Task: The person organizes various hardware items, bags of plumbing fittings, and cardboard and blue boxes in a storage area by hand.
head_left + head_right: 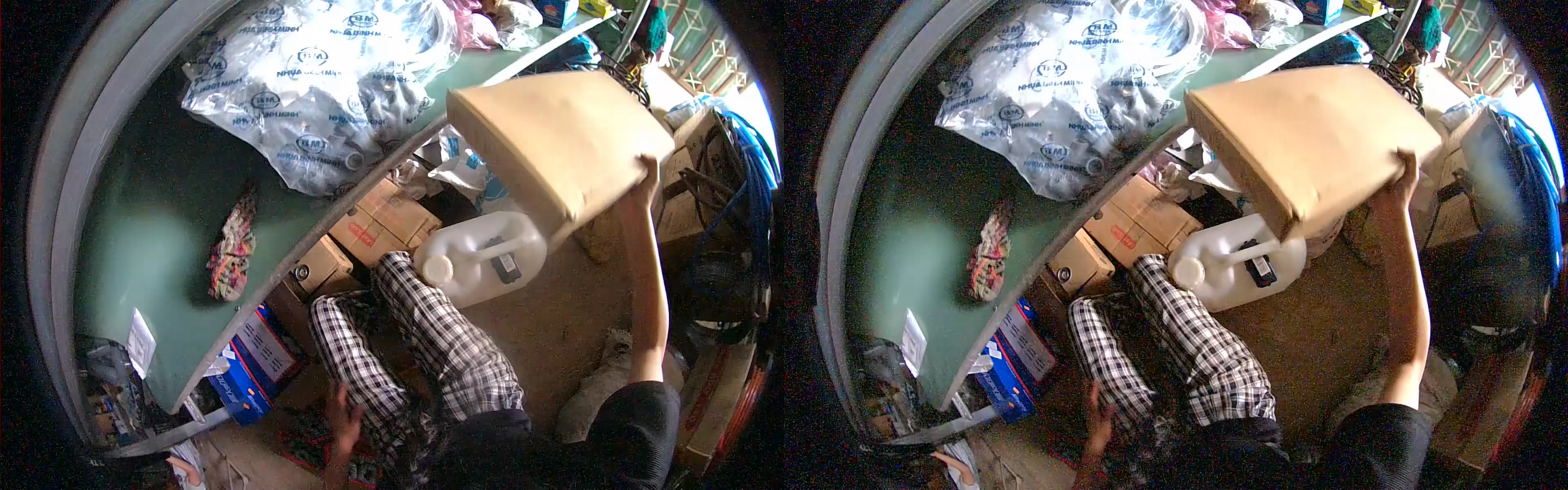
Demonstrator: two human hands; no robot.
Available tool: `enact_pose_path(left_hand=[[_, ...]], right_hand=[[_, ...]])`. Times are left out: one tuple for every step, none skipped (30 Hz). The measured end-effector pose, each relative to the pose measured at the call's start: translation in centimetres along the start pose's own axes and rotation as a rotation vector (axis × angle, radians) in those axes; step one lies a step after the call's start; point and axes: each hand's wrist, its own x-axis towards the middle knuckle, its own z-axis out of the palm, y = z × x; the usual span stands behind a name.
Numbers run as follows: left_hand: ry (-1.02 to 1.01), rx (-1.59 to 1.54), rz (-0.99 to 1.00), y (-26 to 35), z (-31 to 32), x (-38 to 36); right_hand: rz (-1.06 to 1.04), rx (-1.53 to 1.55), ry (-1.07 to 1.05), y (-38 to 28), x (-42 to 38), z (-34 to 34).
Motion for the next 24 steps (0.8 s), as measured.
enact_pose_path(left_hand=[[0.068,-0.190,-0.285,-2.7,1.8,-0.9],[0.127,-0.379,-0.567,-4.0,3.0,-1.3],[0.112,-0.361,-0.516,-3.0,3.4,-1.0],[0.096,-0.336,-0.468,-2.1,4.0,-0.3],[0.135,-0.282,-0.369,0.6,3.6,1.4],[0.177,-0.223,-0.274,3.3,3.2,3.1],[0.274,-0.137,-0.134,7.5,2.3,5.1],[0.320,-0.260,-0.017,9.9,2.9,6.3],[0.197,-0.551,-0.012,11.8,3.4,6.9],[0.080,-0.835,-0.044,13.6,3.9,7.5],[-0.224,-1.276,-0.188,15.4,4.2,7.8],[-0.191,-1.450,-0.350,19.3,3.9,6.6],[-0.156,-1.617,-0.515,22.2,3.3,5.0],[-0.068,-1.267,-0.453,18.3,6.1,4.5],[-0.083,-1.360,-0.516,23.5,1.9,1.6],[-0.069,-1.362,-0.525,22.2,1.8,0.6],[-0.036,-1.372,-0.498,20.3,1.9,-0.5],[-0.004,-1.382,-0.471,18.4,1.9,-1.6],[0.041,-1.404,-0.406,16.6,2.4,-2.6],[0.082,-1.427,-0.341,14.8,3.0,-3.5],[0.018,-1.560,-0.313,13.4,3.4,-3.8],[-0.052,-1.689,-0.292,11.9,3.9,-4.2],[0.043,-1.636,-0.265,9.6,5.7,-4.0],[0.140,-1.582,-0.236,6.8,8.0,-3.6]], right_hand=[[-0.014,-0.027,-0.018,-0.5,-2.1,-0.8],[-0.021,-0.044,0.010,-0.8,-4.0,-1.3],[-0.028,-0.059,0.042,-0.6,-5.9,-1.8],[0.011,-0.096,0.097,-0.5,-7.7,-2.5],[0.046,-0.128,0.150,-0.3,-9.5,-3.0],[0.065,-0.229,0.081,-0.1,-11.4,-2.8],[0.128,-0.169,0.044,0.4,-12.9,-2.6],[0.132,-0.176,0.062,1.9,-13.6,-3.5],[0.207,-0.310,0.168,1.7,-16.6,-1.1],[0.318,-0.241,0.061,3.8,-16.3,-4.3],[0.336,-0.273,0.069,4.2,-18.7,-3.0],[0.388,-0.311,0.050,4.2,-21.0,-1.5],[0.316,-0.246,-0.092,6.6,-21.3,-3.9],[0.358,-0.278,-0.055,7.2,-22.8,-2.9],[0.419,-0.246,-0.063,8.1,-23.7,-3.0],[0.378,-0.222,-0.137,9.5,-24.4,-3.4],[0.338,-0.194,-0.208,10.8,-25.3,-3.6],[0.373,-0.167,-0.234,11.4,-26.3,-3.1],[0.405,-0.141,-0.258,12.0,-27.3,-2.6],[0.397,-0.170,-0.199,13.9,-27.7,-3.3],[0.442,-0.074,-0.250,14.8,-28.5,-3.2],[0.508,-0.065,-0.244,15.3,-28.8,-3.1],[0.576,-0.054,-0.238,15.6,-29.0,-2.7],[0.545,-0.186,-0.277,14.2,-30.1,-1.6]])
